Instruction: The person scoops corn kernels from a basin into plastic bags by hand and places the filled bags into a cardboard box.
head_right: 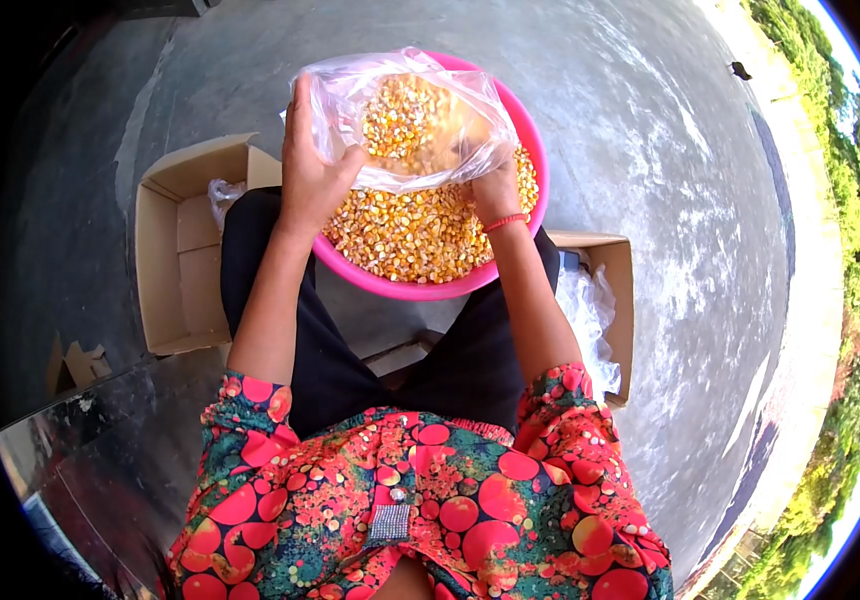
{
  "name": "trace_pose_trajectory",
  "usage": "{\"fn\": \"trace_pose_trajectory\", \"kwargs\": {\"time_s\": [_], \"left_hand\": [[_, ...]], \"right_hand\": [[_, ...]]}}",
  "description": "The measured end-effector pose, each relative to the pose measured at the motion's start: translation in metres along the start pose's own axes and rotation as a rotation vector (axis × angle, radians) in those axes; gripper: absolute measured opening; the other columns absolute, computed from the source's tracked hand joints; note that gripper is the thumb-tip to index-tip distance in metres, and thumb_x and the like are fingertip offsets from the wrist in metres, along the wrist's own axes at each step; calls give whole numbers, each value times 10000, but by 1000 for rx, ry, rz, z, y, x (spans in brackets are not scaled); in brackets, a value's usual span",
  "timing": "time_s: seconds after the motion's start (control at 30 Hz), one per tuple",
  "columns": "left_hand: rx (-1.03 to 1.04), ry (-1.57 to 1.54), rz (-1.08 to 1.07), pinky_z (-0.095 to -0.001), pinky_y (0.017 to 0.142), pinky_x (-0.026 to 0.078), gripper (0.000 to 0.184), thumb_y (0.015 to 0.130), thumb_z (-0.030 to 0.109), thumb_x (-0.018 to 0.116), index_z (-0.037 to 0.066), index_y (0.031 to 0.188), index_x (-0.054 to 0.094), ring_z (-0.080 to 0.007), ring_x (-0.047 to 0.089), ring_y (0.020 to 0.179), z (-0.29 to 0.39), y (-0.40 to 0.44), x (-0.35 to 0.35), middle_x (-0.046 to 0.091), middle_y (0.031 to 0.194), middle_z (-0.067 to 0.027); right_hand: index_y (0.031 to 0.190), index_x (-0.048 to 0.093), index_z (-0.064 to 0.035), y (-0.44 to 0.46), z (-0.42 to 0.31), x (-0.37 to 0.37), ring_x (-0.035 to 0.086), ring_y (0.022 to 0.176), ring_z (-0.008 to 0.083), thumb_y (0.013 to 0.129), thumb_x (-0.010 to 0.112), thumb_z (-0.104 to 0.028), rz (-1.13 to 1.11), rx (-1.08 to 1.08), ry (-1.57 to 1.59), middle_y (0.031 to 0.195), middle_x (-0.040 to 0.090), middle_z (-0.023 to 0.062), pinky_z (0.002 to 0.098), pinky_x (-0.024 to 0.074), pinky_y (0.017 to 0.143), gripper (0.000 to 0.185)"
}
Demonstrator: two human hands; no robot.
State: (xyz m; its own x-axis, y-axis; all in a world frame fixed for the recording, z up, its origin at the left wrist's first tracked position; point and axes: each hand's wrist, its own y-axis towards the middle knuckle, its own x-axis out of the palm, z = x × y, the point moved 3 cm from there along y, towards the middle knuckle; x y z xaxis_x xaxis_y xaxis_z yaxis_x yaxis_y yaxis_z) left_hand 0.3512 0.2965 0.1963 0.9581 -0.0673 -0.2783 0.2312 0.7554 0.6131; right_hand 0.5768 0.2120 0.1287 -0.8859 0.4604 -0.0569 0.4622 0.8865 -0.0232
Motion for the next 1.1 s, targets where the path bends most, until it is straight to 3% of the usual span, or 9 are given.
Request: {"fn": "trace_pose_trajectory", "kwargs": {"time_s": [0.03, 0.07, 0.1, 0.17, 0.37, 0.6, 0.73, 0.9, 1.1], "left_hand": [[-12, -2, 3, -360, 1023, 301, 831, 637, 28, 614, -29, 1363, 215, -321, 364, 1243, -1, 0, 0, 361, 1324, -231], [-24, -4, 7, -359, 1023, 301, 834, 635, 30, 616, -28, 1363, 213, -319, 363, 1245, -2, 1, 0, 361, 1325, -230], [-24, -5, 9, -359, 1023, 301, 834, 635, 30, 616, -28, 1363, 213, -319, 363, 1245, -2, 1, 0, 361, 1325, -230], [-22, 13, 8, -357, 1022, 305, 842, 630, 35, 622, -27, 1363, 213, -323, 368, 1240, -1, 0, 1, 369, 1315, -231], [-25, 45, -29, -366, 1015, 314, 851, 624, 38, 629, -24, 1363, 212, -341, 384, 1217, -1, -1, 4, 383, 1290, -240], [-29, 41, -42, -381, 1010, 316, 848, 621, 31, 634, -27, 1358, 218, -355, 375, 1218, -4, -2, 5, 379, 1287, -251], [-11, 65, -32, -387, 1004, 323, 828, 629, 25, 626, -30, 1352, 225, -363, 382, 1209, -4, -1, 2, 381, 1285, -253], [-25, 59, -74, -398, 1012, 313, 816, 624, 20, 621, -61, 1332, 223, -400, 344, 1216, -1, 3, 0, 357, 1280, -276], [-16, 35, -18, -376, 988, 349, 773, 638, 7, 588, 7, 1346, 276, -361, 412, 1190, -6, 2, 2, 408, 1273, -239]], "right_hand": [[808, 593, -82, -4, -6, 1, 458, 514, 82, 879, 541, -172, -24, 226, 390, 593, 524, -27, 216, 318, 401, 126], [827, 575, -123, -9, -14, 3, 404, 485, 50, 904, 501, -207, 154, 263, 397, 618, 518, -39, 192, 229, 369, 136], [827, 575, -123, -10, -21, 0, 404, 485, 50, 904, 501, -207, 153, 263, 395, 618, 518, -39, 192, 229, 369, 136], [878, 555, -116, -12, -36, -9, 406, 488, 46, 916, 480, -227, 116, 228, 746, 662, 525, -34, 189, 246, 373, 139], [900, 509, -72, -26, -134, 11, 297, 488, 47, 936, 441, -244, -177, -27, 958, 707, 431, -9, 177, 233, 377, 188], [752, 600, -64, 10, -123, 80, 421, 506, 55, 872, 498, -199, -25, -72, 473, 676, 542, -12, 195, 324, 405, 208], [925, 657, -26, 23, -88, 83, 577, 783, 82, 784, 596, -68, -173, -200, -248, 891, 649, 35, 194, 456, 686, 160], [955, 638, -18, 4, -90, 68, 573, 750, 75, 817, 558, -34, -216, -301, -216, 863, 645, 21, 208, 467, 665, 161], [884, 636, 12, -61, -67, 83, 569, 698, 72, 820, 552, -11, -418, -14, -172, 791, 640, 31, 238, 480, 601, 108]]}}
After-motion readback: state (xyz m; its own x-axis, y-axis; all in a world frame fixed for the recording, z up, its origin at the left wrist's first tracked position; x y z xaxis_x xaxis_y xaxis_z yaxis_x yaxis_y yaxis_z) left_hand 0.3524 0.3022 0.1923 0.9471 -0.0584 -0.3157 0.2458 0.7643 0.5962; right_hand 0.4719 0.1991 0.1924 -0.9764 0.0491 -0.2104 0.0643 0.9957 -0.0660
